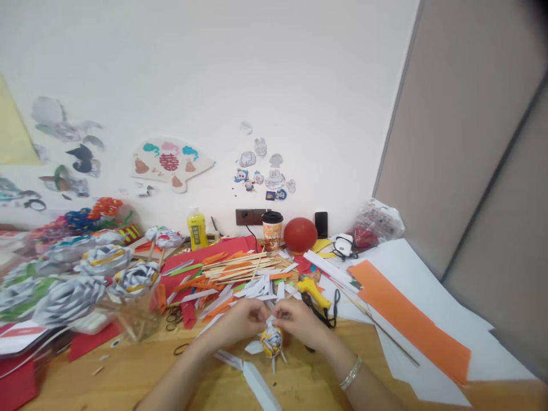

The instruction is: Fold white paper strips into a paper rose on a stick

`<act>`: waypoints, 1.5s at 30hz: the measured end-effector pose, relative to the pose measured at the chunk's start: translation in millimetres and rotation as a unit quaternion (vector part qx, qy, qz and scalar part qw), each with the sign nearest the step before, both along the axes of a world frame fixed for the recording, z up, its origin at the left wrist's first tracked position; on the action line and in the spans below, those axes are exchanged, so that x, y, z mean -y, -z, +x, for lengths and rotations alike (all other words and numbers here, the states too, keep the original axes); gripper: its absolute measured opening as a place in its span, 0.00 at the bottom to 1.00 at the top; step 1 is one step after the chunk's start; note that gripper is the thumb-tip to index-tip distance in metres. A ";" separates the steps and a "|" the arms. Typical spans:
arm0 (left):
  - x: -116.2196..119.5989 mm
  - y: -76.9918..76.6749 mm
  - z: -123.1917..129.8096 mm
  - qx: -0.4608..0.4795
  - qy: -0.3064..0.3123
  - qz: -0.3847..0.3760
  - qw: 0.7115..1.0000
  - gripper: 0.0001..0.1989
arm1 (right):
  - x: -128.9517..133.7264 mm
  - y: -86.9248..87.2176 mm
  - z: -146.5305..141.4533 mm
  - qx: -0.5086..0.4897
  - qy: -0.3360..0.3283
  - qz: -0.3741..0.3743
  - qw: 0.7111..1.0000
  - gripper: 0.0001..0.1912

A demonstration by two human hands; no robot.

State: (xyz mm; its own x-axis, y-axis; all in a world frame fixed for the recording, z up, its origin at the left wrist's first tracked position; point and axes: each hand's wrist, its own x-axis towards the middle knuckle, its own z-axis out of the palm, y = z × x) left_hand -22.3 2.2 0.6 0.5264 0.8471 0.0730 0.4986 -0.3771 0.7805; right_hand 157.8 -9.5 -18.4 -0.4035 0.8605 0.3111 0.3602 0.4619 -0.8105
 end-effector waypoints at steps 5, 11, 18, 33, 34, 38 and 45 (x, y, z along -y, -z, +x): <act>4.2 3.5 5.3 -0.027 -0.028 0.048 0.998 0.06 | 1.7 -6.2 4.1 0.033 -0.007 0.019 0.999 0.04; -3.2 -3.7 1.7 0.071 -0.007 -0.012 0.997 0.09 | 1.7 -10.0 5.9 -0.013 0.019 0.075 0.997 0.05; -1.2 5.0 10.6 0.375 0.004 -0.299 0.878 0.27 | -1.5 -1.7 -2.1 -0.192 0.106 0.028 0.975 0.08; 19.1 -10.3 28.9 0.266 -0.146 -0.143 0.942 0.20 | 8.8 -14.5 -6.2 -0.050 0.082 0.129 0.987 0.09; 19.9 -13.9 28.4 0.245 -0.151 -0.121 0.950 0.18 | 9.2 -15.3 -5.4 -0.043 0.074 0.133 0.987 0.09; 19.6 -19.9 24.2 0.151 -0.182 -0.083 0.968 0.18 | 7.3 -13.3 -3.3 -0.029 0.070 0.129 0.989 0.08; 13.7 -12.6 18.8 0.097 -0.183 -0.065 0.976 0.18 | 5.7 -11.0 -1.8 -0.045 0.058 0.075 0.994 0.07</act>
State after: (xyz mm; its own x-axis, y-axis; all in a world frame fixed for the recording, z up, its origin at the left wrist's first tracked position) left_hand -3.5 -11.5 13.2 0.1731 0.9847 0.0205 0.4195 -0.0926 0.9030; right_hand 156.0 -15.2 -7.4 -0.2682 0.8413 0.4694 0.3474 0.5389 -0.7674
